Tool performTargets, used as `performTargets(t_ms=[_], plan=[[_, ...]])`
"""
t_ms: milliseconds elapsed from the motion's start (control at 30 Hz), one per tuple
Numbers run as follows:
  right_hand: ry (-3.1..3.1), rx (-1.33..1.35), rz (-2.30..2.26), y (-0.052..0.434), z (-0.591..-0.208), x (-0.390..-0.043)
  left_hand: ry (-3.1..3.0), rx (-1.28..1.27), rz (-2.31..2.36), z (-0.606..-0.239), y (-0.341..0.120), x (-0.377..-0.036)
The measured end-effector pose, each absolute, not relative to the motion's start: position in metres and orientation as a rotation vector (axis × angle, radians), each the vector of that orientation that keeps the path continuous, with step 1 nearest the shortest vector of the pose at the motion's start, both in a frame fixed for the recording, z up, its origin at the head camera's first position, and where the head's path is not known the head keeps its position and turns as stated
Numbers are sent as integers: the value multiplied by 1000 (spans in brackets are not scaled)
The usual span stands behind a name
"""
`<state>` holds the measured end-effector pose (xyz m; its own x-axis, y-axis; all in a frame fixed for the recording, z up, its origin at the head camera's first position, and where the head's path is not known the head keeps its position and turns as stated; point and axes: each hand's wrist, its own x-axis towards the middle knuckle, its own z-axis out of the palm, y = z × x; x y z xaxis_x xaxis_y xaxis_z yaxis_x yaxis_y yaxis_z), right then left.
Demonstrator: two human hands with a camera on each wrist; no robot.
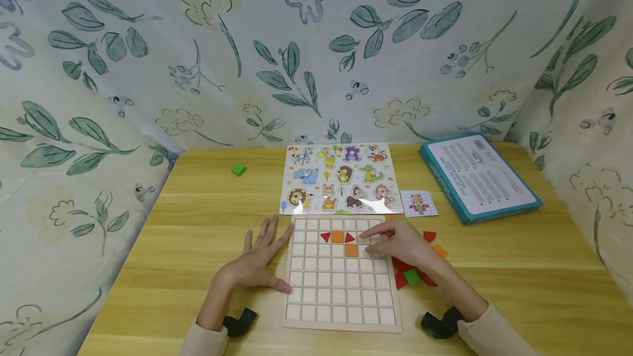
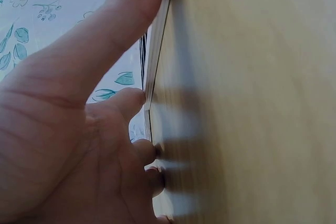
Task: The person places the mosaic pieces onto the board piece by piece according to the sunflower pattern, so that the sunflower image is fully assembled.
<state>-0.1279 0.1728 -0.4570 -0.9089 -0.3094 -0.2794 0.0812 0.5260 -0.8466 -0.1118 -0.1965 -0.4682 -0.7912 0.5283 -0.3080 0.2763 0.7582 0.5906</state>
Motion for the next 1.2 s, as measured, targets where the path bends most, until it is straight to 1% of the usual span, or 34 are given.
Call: performTargets(t_ms=[233, 400, 667, 1200], plan=[[2429, -106, -1292, 216, -452, -130, 2491, 609, 737, -466, -196, -111], [2408, -108, -1304, 235, -452, -129, 2484, 609, 752, -465, -196, -110], [2345, -164, -1294, 237, -457, -129, 2485, 607, 756, -465, -196, -109], [2361, -119, -1288, 236, -464, -131, 2491, 604, 736, -465, -195, -109]])
